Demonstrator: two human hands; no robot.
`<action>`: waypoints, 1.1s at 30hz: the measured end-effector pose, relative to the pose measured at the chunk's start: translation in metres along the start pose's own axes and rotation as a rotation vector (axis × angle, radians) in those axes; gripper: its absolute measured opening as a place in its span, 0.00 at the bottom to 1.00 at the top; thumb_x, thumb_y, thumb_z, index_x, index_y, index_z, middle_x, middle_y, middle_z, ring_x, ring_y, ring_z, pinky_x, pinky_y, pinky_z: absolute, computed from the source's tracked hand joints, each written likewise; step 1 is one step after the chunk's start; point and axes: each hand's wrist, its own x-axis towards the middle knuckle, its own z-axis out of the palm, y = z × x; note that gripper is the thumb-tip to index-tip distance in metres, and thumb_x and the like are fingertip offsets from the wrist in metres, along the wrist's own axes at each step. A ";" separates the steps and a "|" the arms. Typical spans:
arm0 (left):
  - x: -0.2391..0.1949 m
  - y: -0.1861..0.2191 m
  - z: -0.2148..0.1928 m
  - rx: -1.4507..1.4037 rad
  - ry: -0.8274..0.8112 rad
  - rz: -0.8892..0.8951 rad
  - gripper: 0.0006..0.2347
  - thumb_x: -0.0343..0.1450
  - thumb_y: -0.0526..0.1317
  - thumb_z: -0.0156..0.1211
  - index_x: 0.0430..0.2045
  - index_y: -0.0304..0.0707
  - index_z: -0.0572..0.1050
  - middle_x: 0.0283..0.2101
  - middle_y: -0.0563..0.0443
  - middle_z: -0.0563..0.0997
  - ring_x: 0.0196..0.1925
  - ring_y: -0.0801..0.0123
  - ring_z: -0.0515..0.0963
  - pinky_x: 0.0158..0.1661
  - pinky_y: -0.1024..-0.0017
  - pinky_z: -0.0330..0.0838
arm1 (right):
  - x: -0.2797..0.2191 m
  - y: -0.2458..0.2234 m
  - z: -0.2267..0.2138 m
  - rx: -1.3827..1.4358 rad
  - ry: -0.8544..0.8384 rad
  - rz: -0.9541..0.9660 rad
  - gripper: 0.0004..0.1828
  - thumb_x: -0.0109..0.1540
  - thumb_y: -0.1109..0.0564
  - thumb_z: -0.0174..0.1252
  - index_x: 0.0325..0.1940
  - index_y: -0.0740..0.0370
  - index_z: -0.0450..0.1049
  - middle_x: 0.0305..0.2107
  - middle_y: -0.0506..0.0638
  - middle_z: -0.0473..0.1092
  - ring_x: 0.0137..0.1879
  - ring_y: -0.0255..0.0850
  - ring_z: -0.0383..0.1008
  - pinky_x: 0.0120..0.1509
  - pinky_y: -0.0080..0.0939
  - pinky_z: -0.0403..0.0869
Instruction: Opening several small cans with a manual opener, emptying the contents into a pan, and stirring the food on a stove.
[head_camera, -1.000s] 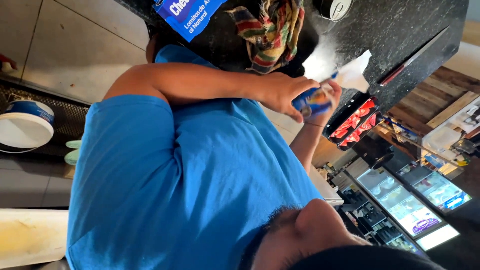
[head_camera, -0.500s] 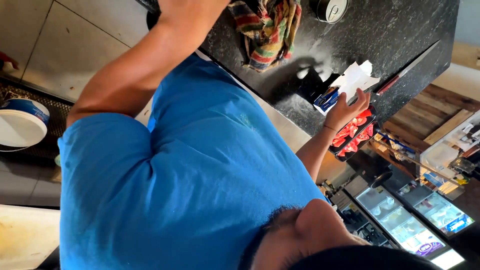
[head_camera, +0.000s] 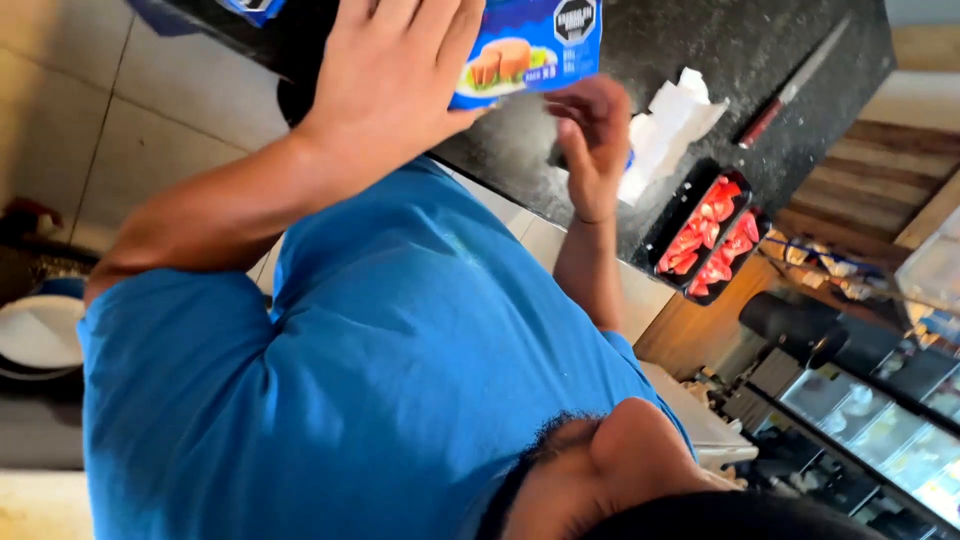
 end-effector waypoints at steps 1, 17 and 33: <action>0.003 0.006 -0.008 -0.041 0.016 0.036 0.37 0.70 0.76 0.67 0.62 0.47 0.72 0.59 0.57 0.72 0.60 0.68 0.68 0.51 0.74 0.66 | -0.003 0.006 -0.003 0.142 -0.031 0.037 0.27 0.72 0.47 0.58 0.68 0.59 0.58 0.57 0.58 0.69 0.62 0.48 0.73 0.63 0.49 0.78; 0.036 0.088 -0.065 -0.218 0.170 0.260 0.30 0.67 0.70 0.68 0.47 0.46 0.72 0.37 0.59 0.68 0.41 0.72 0.69 0.41 0.74 0.63 | -0.059 0.047 -0.078 0.453 0.182 -0.048 0.29 0.55 0.48 0.76 0.52 0.63 0.71 0.44 0.52 0.75 0.49 0.40 0.76 0.55 0.44 0.77; 0.046 0.119 -0.087 -0.313 0.179 0.323 0.30 0.63 0.66 0.71 0.45 0.44 0.73 0.36 0.58 0.69 0.39 0.69 0.69 0.40 0.72 0.64 | -0.080 0.039 -0.104 0.359 0.149 -0.115 0.27 0.56 0.48 0.73 0.52 0.64 0.71 0.55 0.63 0.72 0.60 0.52 0.74 0.62 0.54 0.77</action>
